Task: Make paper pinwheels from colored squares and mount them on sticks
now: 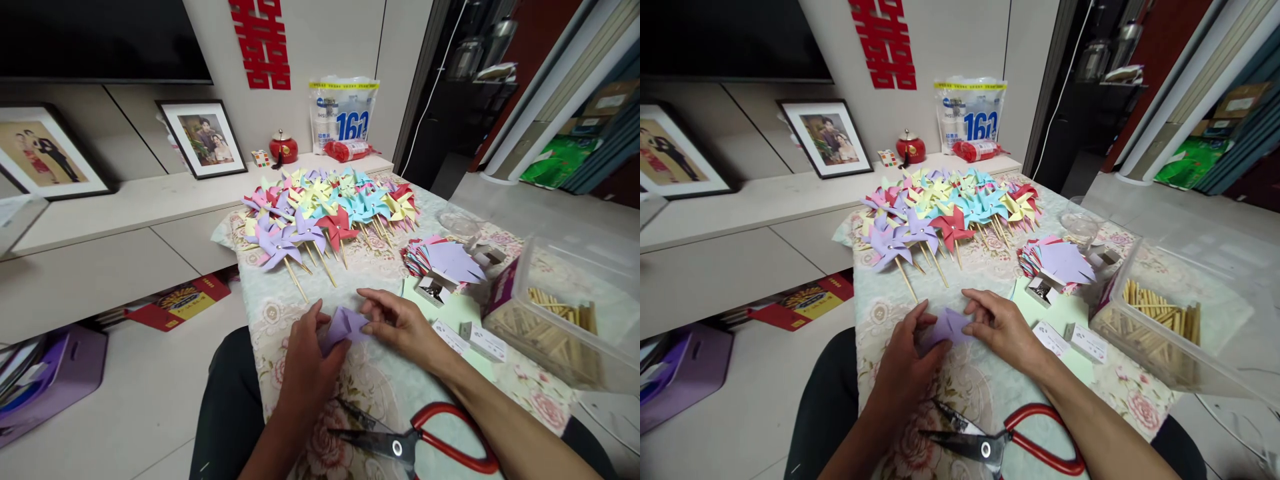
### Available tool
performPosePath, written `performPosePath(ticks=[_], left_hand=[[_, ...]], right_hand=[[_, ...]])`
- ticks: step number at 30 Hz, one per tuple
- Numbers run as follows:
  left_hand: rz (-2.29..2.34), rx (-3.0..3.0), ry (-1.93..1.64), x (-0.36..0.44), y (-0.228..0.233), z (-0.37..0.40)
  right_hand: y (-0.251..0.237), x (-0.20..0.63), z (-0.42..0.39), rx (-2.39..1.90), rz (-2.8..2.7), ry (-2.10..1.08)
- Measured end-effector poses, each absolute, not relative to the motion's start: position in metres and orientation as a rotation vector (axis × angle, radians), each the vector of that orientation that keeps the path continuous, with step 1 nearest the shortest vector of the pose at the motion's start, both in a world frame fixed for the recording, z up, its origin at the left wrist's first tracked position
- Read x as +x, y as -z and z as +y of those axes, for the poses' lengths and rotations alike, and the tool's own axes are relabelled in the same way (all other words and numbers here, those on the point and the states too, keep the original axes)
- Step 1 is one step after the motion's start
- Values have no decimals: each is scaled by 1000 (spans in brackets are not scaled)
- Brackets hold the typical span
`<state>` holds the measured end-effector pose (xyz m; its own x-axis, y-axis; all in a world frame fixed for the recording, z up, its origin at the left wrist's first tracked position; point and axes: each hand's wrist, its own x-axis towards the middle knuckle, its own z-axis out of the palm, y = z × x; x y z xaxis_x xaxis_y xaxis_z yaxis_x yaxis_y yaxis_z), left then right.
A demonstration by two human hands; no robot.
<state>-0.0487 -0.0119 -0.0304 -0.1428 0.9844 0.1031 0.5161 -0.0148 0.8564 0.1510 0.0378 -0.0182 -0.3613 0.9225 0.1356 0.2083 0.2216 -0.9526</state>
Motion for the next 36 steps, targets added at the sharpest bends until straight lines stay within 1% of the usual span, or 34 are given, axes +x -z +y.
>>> performPosePath(ticks=[4,8,13,19,25,30,33,36], left_hand=[[1683,1468,-1046,-47,23,-11],[1460,1201,-1066,-44,15,-10],[1439,1226,-1030,-44,10,-12],[1348,1262,-978,-43,7,-13],[1299,1187,-983,-36,9,-14],[1229,822,-1174,-29,9,-16],[1148,581,-1215,-23,10,-19],[994,474,-1199,-14,13,-21]], right_hand=[[11,151,37,-1022,-1578,-1370],[9,151,37,-1049,-1565,-1437],[10,153,36,-1108,-1664,-1409],[7,152,31,-1040,-1650,-1542],[11,152,33,-1085,-1584,-1497],[12,152,35,-1117,-1479,-1464],[11,152,35,-1114,-1392,-1478],[8,152,35,-1106,-1333,-1462]])
